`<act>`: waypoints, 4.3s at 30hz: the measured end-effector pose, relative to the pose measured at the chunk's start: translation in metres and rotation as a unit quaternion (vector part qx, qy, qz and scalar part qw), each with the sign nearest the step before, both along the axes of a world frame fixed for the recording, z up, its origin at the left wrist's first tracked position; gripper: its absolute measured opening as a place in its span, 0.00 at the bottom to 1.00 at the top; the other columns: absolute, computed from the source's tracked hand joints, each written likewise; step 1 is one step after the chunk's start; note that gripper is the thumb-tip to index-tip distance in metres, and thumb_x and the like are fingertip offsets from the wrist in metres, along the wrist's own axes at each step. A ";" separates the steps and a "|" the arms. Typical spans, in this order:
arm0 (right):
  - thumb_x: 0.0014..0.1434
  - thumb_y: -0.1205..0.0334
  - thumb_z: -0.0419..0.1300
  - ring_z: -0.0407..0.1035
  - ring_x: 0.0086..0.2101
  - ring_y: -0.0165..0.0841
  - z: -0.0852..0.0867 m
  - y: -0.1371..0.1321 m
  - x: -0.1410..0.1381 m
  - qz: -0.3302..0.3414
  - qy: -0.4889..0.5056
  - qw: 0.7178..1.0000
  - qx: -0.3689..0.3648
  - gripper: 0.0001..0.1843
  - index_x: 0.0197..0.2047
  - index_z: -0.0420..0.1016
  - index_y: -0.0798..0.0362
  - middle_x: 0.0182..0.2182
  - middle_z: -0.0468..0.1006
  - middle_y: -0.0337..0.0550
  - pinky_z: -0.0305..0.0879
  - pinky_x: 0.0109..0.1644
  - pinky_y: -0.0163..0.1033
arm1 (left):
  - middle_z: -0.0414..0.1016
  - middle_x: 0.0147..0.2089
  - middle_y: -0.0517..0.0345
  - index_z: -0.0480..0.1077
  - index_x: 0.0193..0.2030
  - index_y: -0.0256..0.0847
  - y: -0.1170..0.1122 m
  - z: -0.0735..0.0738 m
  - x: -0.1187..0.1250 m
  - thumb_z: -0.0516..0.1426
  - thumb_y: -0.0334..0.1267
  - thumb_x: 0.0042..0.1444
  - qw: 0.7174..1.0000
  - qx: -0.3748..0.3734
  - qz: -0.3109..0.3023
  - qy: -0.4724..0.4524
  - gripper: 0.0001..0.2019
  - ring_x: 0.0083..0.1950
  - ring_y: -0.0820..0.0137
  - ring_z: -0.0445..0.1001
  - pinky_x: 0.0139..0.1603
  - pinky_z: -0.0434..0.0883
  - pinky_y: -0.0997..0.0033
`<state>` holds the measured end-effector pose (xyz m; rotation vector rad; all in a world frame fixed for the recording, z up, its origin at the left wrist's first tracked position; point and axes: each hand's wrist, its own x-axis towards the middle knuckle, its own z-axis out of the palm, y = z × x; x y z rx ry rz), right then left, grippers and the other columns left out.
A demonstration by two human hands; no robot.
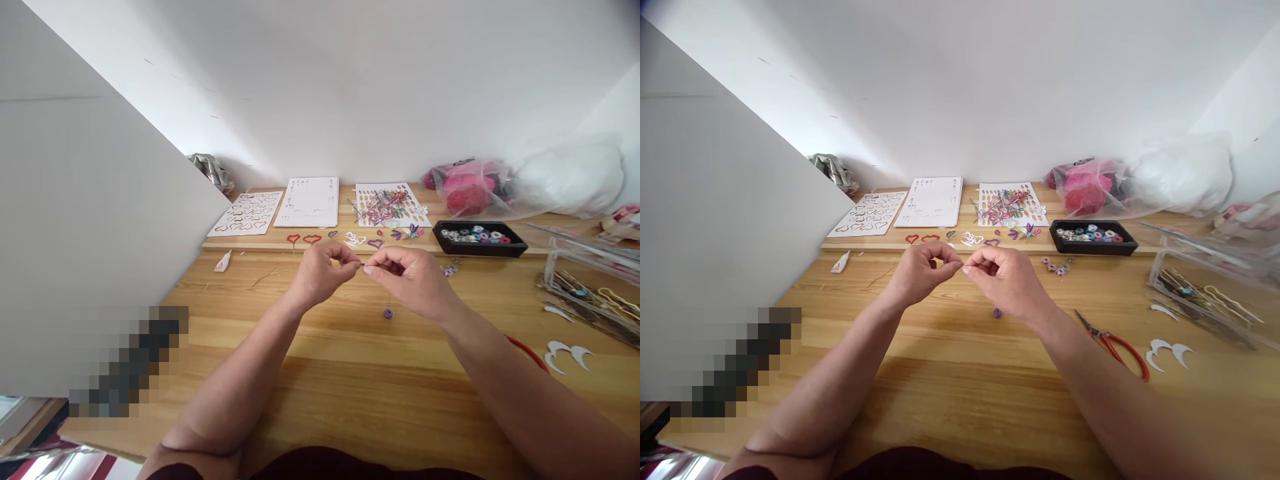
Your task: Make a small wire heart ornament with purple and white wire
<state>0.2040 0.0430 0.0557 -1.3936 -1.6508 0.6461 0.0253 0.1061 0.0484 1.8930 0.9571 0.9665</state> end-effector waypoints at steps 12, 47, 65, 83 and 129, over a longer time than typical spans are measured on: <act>0.52 0.48 0.68 0.53 0.20 0.24 -0.006 0.017 0.021 0.049 0.145 0.983 -0.097 0.16 0.31 0.78 0.53 0.19 0.64 0.33 0.48 0.23 0.35 | 0.72 0.29 0.59 0.76 0.32 0.36 -0.004 0.009 -0.004 0.65 0.43 0.52 0.976 -0.159 -0.134 -0.070 0.11 0.29 0.77 0.63 0.31 0.59 0.73; 0.55 0.55 0.65 0.55 0.22 0.26 -0.007 0.006 0.002 0.037 0.060 0.996 -0.054 0.10 0.29 0.78 0.53 0.20 0.66 0.34 0.49 0.26 0.35 | 0.75 0.31 0.58 0.75 0.30 0.36 0.002 -0.001 0.003 0.65 0.41 0.50 0.990 -0.095 0.016 -0.104 0.09 0.33 0.74 0.69 0.38 0.65 0.71; 0.50 0.49 0.69 0.51 0.18 0.24 -0.007 0.017 0.018 0.047 0.199 0.971 -0.126 0.16 0.30 0.76 0.53 0.19 0.62 0.32 0.46 0.21 0.35 | 0.71 0.28 0.60 0.75 0.31 0.36 -0.004 0.008 -0.001 0.67 0.44 0.49 0.969 -0.179 -0.117 -0.120 0.13 0.29 0.77 0.63 0.32 0.60 0.73; 0.57 0.58 0.64 0.57 0.22 0.26 0.006 -0.002 0.004 -0.020 -0.021 0.999 0.024 0.08 0.30 0.80 0.53 0.21 0.69 0.35 0.51 0.26 0.36 | 0.77 0.34 0.57 0.75 0.30 0.38 -0.005 0.005 -0.003 0.61 0.35 0.54 0.997 0.045 -0.062 0.032 0.04 0.32 0.75 0.69 0.32 0.63 0.74; 0.56 0.55 0.64 0.53 0.20 0.25 -0.004 0.000 -0.007 0.018 0.059 0.997 -0.050 0.10 0.29 0.78 0.53 0.18 0.64 0.33 0.47 0.24 0.35 | 0.77 0.34 0.55 0.75 0.29 0.38 -0.001 0.000 0.003 0.63 0.37 0.51 0.998 0.015 0.045 -0.035 0.05 0.37 0.70 0.72 0.39 0.67 0.69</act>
